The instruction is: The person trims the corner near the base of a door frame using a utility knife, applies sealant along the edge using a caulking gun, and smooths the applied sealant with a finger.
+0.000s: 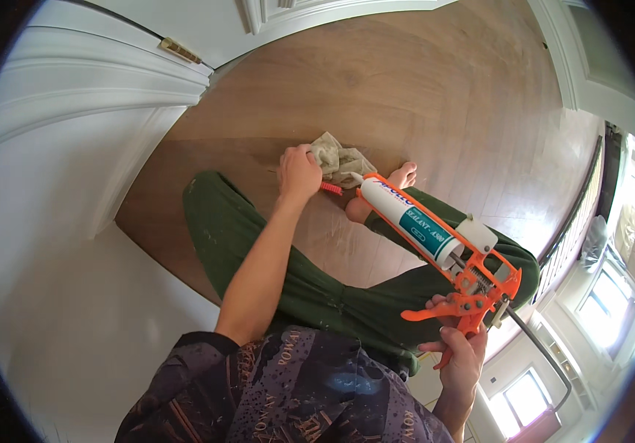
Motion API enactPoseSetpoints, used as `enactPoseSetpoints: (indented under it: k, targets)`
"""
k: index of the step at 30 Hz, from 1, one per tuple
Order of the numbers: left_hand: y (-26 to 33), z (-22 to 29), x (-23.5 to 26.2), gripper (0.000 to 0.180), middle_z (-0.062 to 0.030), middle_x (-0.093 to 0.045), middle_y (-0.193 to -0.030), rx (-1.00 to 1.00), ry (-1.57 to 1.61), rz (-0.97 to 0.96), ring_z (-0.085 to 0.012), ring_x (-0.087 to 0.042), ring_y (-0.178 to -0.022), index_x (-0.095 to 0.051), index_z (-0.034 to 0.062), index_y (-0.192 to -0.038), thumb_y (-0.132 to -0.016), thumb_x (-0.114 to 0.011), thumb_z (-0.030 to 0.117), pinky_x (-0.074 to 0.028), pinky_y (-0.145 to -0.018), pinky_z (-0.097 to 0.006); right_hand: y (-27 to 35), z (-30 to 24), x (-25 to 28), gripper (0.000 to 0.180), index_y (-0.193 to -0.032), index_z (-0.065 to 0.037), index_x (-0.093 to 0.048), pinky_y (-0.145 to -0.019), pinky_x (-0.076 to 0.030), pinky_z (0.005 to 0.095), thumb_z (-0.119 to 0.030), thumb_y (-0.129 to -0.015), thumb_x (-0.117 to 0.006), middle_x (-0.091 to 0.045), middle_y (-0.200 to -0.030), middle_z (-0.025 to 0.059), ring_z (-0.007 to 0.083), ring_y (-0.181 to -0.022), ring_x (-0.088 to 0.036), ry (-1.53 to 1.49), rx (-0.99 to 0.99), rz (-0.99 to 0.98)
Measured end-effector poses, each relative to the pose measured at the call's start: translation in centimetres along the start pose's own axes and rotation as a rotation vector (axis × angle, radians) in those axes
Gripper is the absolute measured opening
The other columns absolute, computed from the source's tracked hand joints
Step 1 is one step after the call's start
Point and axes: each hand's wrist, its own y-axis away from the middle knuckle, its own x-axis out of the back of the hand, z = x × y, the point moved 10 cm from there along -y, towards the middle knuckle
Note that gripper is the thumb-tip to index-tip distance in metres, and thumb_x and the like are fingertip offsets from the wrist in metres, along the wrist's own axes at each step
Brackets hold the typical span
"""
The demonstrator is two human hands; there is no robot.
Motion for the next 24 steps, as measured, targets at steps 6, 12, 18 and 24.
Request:
enactPoseSetpoints:
  k: [6, 12, 18, 24]
  targets:
    - [-1.0, -1.3, -1.6, 0.03, -0.0196, -0.072, -0.103, 0.065, -0.029, -0.19, -0.0391, -0.065, -0.106, -0.074, 0.0044, -0.098, -0.092, -0.063, 0.032, -0.048, -0.094, -0.049, -0.6, -1.4, -0.3, 0.053, -0.128, 0.017, -0.048, -0.056, -0.066, 0.0298, 0.003, -0.077, -0.044, -0.061, -0.122, 0.0282, 0.0341, -0.118, -0.063, 0.084, 0.04, -0.072]
    - [-0.6, 0.8, -1.7, 0.022, -0.0207, -0.07, -0.092, -0.317, 0.115, -0.127, -0.0428, -0.065, -0.094, -0.072, 0.007, -0.096, -0.093, -0.062, 0.027, -0.051, -0.08, -0.051, -0.8, -3.0, -1.8, 0.049, -0.126, 0.015, -0.052, -0.058, -0.066, 0.0296, 0.004, -0.079, -0.044, -0.062, -0.122, 0.0271, 0.033, -0.118, -0.064, 0.15, 0.056, -0.159]
    - [-0.4, 0.5, -2.3, 0.022, -0.0224, -0.069, -0.093, -0.245, 0.134, -0.178, -0.0441, -0.064, -0.094, -0.068, 0.0037, -0.095, -0.096, -0.059, 0.023, -0.05, -0.08, -0.051, -0.6, -3.0, -1.3, 0.047, -0.123, 0.015, -0.054, -0.058, -0.066, 0.0292, 0.003, -0.079, -0.045, -0.061, -0.122, 0.0275, 0.0342, -0.117, -0.064, 0.165, 0.094, -0.112]
    - [-1.5, -2.9, -1.7, 0.023, -0.0221, -0.07, -0.091, -0.202, 0.178, -0.184, -0.045, -0.065, -0.091, -0.069, 0.0038, -0.098, -0.097, -0.058, 0.024, -0.05, -0.081, -0.053, -0.7, -1.8, -1.2, 0.052, -0.127, 0.016, -0.049, -0.057, -0.065, 0.0273, 0.002, -0.077, -0.045, -0.061, -0.12, 0.0292, 0.0355, -0.118, -0.063, 0.018, 0.104, -0.053]
